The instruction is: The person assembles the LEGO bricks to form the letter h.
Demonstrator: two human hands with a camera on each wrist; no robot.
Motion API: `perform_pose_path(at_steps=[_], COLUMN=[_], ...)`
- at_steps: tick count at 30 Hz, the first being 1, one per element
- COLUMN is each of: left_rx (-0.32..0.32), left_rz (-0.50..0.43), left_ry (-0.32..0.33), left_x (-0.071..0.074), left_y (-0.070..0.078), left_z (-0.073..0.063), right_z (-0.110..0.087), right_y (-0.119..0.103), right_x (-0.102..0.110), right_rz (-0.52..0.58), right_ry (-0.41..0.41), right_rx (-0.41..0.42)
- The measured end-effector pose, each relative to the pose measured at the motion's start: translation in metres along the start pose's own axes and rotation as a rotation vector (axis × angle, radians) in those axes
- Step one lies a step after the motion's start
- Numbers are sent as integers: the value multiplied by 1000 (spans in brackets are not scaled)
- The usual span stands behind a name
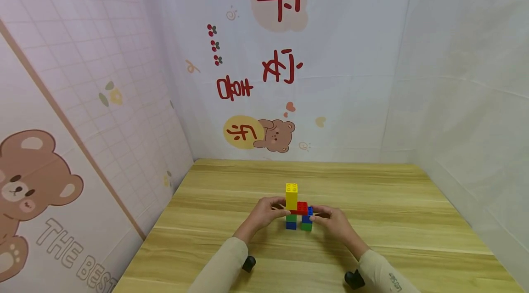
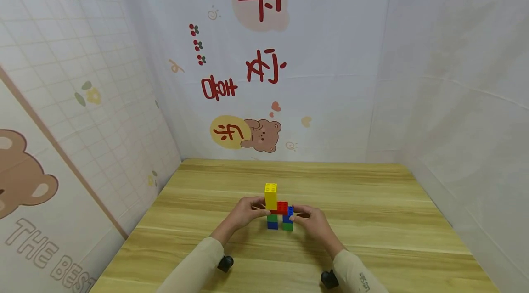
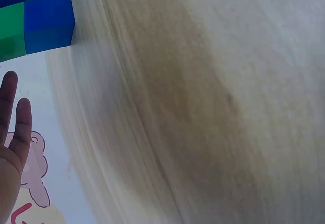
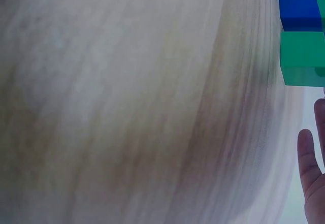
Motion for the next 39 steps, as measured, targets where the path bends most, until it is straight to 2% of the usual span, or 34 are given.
perform_pose_path(at_steps=[20, 29, 39], left_rx=[-18, -9, -10], left_rz=[-46, -45, -81], left_ry=[18, 35, 50], left_x=[-1, 0, -2], left_y=[-3, -2, -6], left_z=[-7, -9, -6], right_z=[-7, -10, -10], right_y=[-5, -9, -12], right_x=[-3, -5, -7], right_rz=[13, -18, -16], right_ry=[-28, 7, -12], right_rx=[46, 0, 23])
Point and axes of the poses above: each hand's wrist, its own z-axis towards the middle knuckle, its own x-axis out of the back of the hand, y = z × x, the point moved 7 cm from there along z, towards the middle knuckle, and after that the axes turned 13 degrees about -x, right-handed, at the moved point
